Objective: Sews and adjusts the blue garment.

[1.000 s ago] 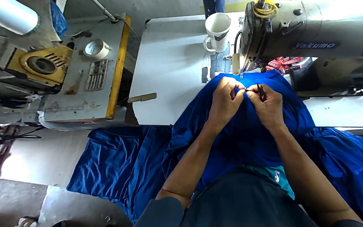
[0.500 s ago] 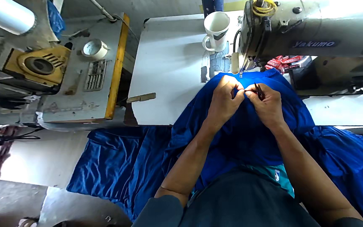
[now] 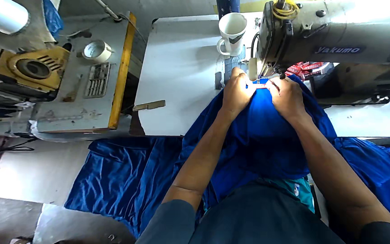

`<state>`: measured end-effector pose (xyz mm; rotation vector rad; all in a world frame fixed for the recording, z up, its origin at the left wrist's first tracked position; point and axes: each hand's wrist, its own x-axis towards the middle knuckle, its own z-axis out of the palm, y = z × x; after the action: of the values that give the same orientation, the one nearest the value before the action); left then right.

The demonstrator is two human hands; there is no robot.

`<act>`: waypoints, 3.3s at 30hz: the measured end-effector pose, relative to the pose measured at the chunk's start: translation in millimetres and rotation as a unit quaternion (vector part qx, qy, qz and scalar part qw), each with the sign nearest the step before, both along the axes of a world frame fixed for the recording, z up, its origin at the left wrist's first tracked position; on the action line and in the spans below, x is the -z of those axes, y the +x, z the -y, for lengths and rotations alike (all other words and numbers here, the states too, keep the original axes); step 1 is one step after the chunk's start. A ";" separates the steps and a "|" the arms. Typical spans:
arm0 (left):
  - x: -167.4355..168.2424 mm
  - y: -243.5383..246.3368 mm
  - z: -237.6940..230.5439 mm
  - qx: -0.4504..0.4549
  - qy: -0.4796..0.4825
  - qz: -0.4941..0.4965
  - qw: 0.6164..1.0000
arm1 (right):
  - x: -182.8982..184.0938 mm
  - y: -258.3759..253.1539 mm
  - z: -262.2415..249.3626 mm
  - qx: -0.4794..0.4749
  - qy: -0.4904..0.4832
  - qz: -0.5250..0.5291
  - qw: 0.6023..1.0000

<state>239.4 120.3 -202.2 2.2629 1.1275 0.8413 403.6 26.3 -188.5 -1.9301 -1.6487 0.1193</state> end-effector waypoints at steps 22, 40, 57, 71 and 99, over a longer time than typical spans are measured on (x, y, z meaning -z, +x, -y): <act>-9.2 -0.6 -12.7 -0.006 -0.056 -0.053 0.997 | 0.6 -28.2 -16.4 0.162 -0.052 0.058 0.984; -3.5 1.6 -16.1 -0.017 -0.041 -0.045 0.998 | 2.3 -33.6 -21.1 0.191 -0.054 0.075 0.977; -6.4 4.7 -12.6 -0.037 -0.046 -0.044 0.997 | 4.3 -33.9 -20.9 0.198 -0.049 0.074 0.976; 1.0 -2.3 -18.7 0.040 0.043 -0.074 0.996 | 4.4 -36.5 -19.7 0.211 -0.048 0.083 0.973; 3.7 -49.7 -21.1 0.217 0.204 -0.101 0.949 | -18.6 -23.1 38.5 0.070 -0.037 0.046 0.996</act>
<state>189.7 141.5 -205.8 2.8444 0.5152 0.7184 380.4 -12.2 -169.9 -2.1286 -1.5814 0.0371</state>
